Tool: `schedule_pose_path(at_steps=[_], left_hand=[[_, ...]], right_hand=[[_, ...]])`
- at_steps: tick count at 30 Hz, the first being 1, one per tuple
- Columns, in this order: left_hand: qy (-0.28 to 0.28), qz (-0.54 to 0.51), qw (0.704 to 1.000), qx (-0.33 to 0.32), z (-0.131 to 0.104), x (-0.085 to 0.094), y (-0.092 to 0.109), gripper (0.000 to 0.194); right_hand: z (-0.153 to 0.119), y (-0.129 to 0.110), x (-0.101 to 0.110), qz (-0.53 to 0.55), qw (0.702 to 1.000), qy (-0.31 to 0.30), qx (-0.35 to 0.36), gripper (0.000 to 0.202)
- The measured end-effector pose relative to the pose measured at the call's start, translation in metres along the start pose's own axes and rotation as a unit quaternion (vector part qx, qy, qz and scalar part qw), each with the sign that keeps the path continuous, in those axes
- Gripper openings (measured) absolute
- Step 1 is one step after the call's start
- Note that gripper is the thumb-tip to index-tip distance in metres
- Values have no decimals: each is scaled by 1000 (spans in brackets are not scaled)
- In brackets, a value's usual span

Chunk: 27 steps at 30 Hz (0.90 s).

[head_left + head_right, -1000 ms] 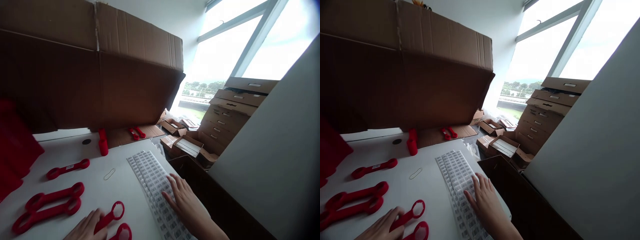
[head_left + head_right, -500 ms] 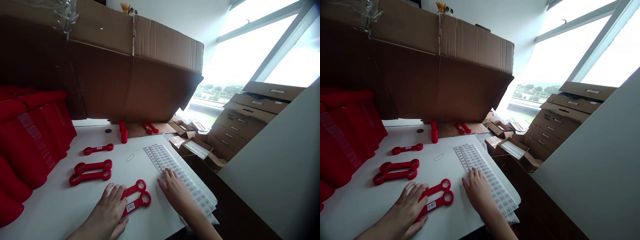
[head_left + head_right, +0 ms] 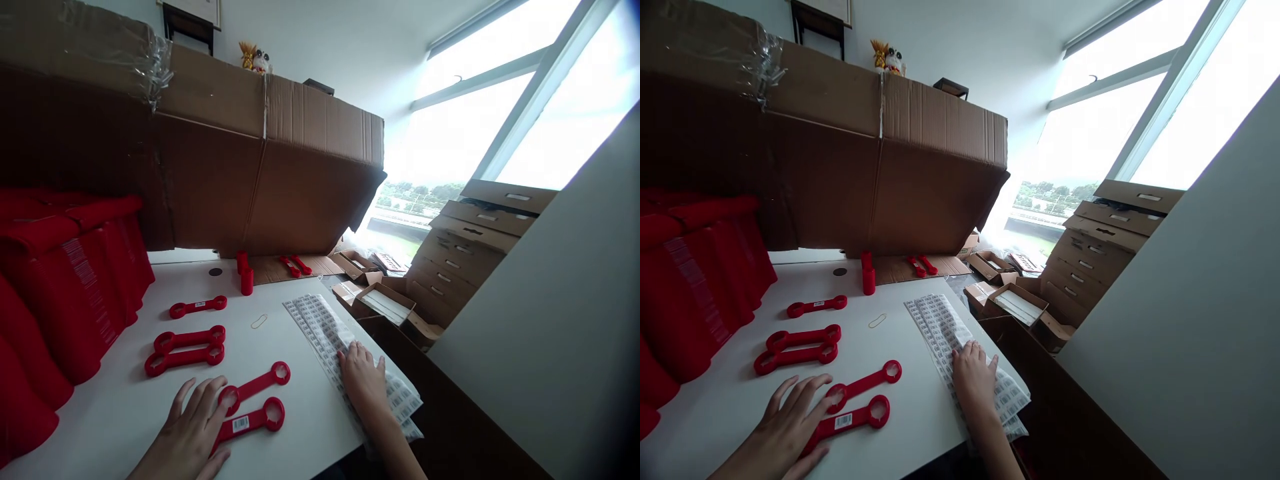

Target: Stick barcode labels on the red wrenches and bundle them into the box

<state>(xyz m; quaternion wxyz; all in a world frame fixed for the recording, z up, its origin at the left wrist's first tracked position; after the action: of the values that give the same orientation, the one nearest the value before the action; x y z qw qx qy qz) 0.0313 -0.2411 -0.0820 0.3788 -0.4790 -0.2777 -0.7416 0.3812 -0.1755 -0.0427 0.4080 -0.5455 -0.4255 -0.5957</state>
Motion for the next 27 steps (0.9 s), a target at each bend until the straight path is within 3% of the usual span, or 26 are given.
schedule_pose_path(at_steps=[5,9,11,13,14,17,19,22,24,25,27], left_hand=[[55,-22,998,34,-14,7,-29,34],[-3,-196,974,111,9,27,-31,34],[-61,-351,916,185,30,45,-24,53],[-118,-530,810,220,55,64,-15,74],[-129,-614,753,198,68,73,-10,82],[-113,-692,700,136,98,99,-5,97],[-110,-726,669,115,107,113,-7,96],[-103,-744,646,134,105,131,-16,67],[-83,-739,653,141,100,141,-24,50],[-72,-740,655,134,99,146,-27,44],[-57,-747,651,122,98,153,-35,35]], right_hand=[[1,2,15,37,997,66,-8,48],[-4,-1,38,63,989,134,-1,47],[-14,-11,52,73,984,160,24,46],[-28,-27,65,90,974,196,72,46],[-36,-37,71,105,963,224,106,46],[-62,-68,85,184,889,340,246,44],[-75,-85,92,223,857,349,307,47],[-84,-102,109,327,856,251,313,55],[-83,-109,128,453,836,117,287,56],[-80,-113,140,522,805,39,279,54],[-71,-121,164,630,708,-132,289,51]])
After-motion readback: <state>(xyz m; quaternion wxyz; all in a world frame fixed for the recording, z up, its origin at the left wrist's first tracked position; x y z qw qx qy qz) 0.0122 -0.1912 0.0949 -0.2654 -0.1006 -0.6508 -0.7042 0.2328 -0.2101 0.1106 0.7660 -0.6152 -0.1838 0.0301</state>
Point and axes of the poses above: each hand's wrist, its own z-axis towards the middle knuckle, its own x-axis out of the back of the hand, y = z × x, the point moved 1 cm from there along z, towards the middle knuckle, and after that the axes turned 3 degrees about -y, right-handed, at the moved point
